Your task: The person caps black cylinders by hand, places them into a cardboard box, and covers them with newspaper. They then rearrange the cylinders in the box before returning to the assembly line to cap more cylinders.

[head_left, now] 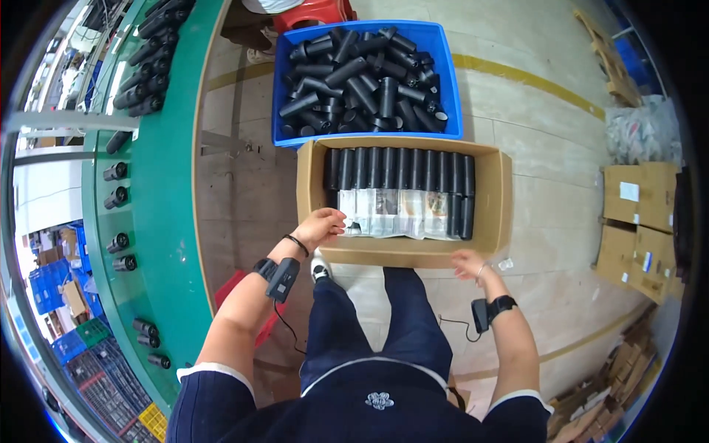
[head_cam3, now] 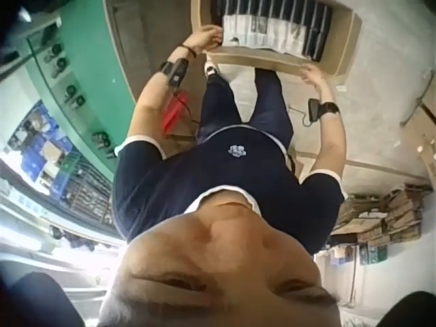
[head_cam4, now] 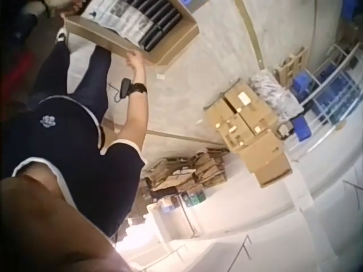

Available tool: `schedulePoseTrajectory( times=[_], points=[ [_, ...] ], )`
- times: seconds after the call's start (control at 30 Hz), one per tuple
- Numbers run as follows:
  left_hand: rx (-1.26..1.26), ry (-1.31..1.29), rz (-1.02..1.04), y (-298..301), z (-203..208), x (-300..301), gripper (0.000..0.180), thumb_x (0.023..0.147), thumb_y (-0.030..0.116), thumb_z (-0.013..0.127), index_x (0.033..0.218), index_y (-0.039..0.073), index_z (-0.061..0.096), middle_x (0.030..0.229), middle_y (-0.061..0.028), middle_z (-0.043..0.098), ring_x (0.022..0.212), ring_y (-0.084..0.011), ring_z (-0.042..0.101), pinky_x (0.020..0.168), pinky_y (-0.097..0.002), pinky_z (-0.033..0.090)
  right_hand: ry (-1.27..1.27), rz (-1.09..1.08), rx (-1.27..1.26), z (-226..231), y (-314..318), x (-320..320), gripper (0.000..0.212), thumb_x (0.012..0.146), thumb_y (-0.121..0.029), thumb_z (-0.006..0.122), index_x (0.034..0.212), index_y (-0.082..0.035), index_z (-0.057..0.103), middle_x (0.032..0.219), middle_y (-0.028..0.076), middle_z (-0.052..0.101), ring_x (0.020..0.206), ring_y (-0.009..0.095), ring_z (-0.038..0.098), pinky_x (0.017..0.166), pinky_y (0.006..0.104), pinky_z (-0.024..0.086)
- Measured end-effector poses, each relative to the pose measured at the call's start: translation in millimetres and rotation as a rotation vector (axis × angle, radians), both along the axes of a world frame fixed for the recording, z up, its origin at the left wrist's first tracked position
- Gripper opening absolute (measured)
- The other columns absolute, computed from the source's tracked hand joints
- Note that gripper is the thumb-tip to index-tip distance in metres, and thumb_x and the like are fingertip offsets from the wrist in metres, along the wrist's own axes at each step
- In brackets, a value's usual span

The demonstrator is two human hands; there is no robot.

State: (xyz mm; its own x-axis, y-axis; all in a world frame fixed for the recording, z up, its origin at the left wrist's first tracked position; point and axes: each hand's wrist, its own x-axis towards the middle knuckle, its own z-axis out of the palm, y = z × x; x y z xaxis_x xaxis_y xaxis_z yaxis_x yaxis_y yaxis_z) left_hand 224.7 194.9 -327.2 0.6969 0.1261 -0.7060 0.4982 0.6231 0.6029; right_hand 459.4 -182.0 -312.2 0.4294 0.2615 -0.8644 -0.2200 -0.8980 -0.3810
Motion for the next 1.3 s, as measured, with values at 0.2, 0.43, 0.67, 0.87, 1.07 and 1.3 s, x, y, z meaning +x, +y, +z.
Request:
schedulePoseTrajectory(
  times=[0.2,0.43,0.67,0.87,1.07,1.3],
  points=[
    [0.319,0.165,-0.012,32.0,-112.0,103.0,0.022,0.084,0.017,0.060,0.103,0.007,0.060,0.083,-0.0029,0.061,0.076,-0.0116,0.059,0.065,-0.0261,0.047,-0.121,0.142,-0.019,-115.6,20.1,152.4,0.029,0.083,-0.014,0.063,0.111,-0.006,0.061,0.075,0.007,0.061,0.057,0.015,0.057,0.047,0.0270,0.046],
    [1.167,0.627,-0.013,38.2,-254.6,159.6,0.065,0.083,0.037,0.063,0.130,-0.003,0.043,0.125,-0.0329,0.045,0.118,-0.0452,0.044,0.101,-0.0444,0.038,-0.634,0.354,-0.010,-259.8,76.1,250.7,0.042,0.084,-0.022,0.063,0.121,-0.004,0.056,0.103,0.022,0.064,0.095,0.040,0.060,0.084,0.0387,0.049],
    [1.302,0.806,0.153,46.7,-341.1,188.5,0.064,0.090,0.041,0.054,0.128,-0.008,0.040,0.120,-0.0346,0.048,0.112,-0.0490,0.046,0.095,-0.0499,0.040,-0.858,-0.058,-0.110,-354.4,137.5,248.3,0.071,0.085,-0.036,0.063,0.137,0.002,0.035,0.131,0.028,0.046,0.121,0.042,0.044,0.102,0.0432,0.038],
    [1.420,0.919,-0.087,49.7,-331.6,200.0,0.050,0.088,0.036,0.058,0.115,-0.004,0.044,0.106,-0.0288,0.052,0.101,-0.0452,0.052,0.085,-0.0501,0.045,-0.990,-0.030,0.081,-322.3,118.7,248.5,0.066,0.082,-0.031,0.068,0.129,0.007,0.043,0.122,0.029,0.050,0.116,0.042,0.048,0.100,0.0441,0.038],
    [1.382,0.727,-0.049,66.2,-320.9,182.2,0.054,0.087,0.028,0.061,0.124,-0.005,0.039,0.090,-0.0297,0.062,0.080,-0.0464,0.061,0.074,-0.0486,0.050,-0.611,0.003,0.369,-300.0,150.8,223.1,0.081,0.079,-0.027,0.072,0.142,0.002,0.031,0.139,0.023,0.038,0.127,0.031,0.040,0.105,0.0375,0.034],
    [1.251,0.213,0.100,68.2,-297.6,153.0,0.058,0.092,0.024,0.058,0.139,0.000,0.032,0.120,-0.0221,0.052,0.110,-0.0325,0.051,0.093,-0.0375,0.042,-0.012,-0.424,0.531,-313.9,148.4,247.9,0.104,0.077,-0.036,0.075,0.150,-0.008,0.006,0.146,0.017,0.031,0.131,0.026,0.036,0.105,0.0338,0.034]
  ],
)
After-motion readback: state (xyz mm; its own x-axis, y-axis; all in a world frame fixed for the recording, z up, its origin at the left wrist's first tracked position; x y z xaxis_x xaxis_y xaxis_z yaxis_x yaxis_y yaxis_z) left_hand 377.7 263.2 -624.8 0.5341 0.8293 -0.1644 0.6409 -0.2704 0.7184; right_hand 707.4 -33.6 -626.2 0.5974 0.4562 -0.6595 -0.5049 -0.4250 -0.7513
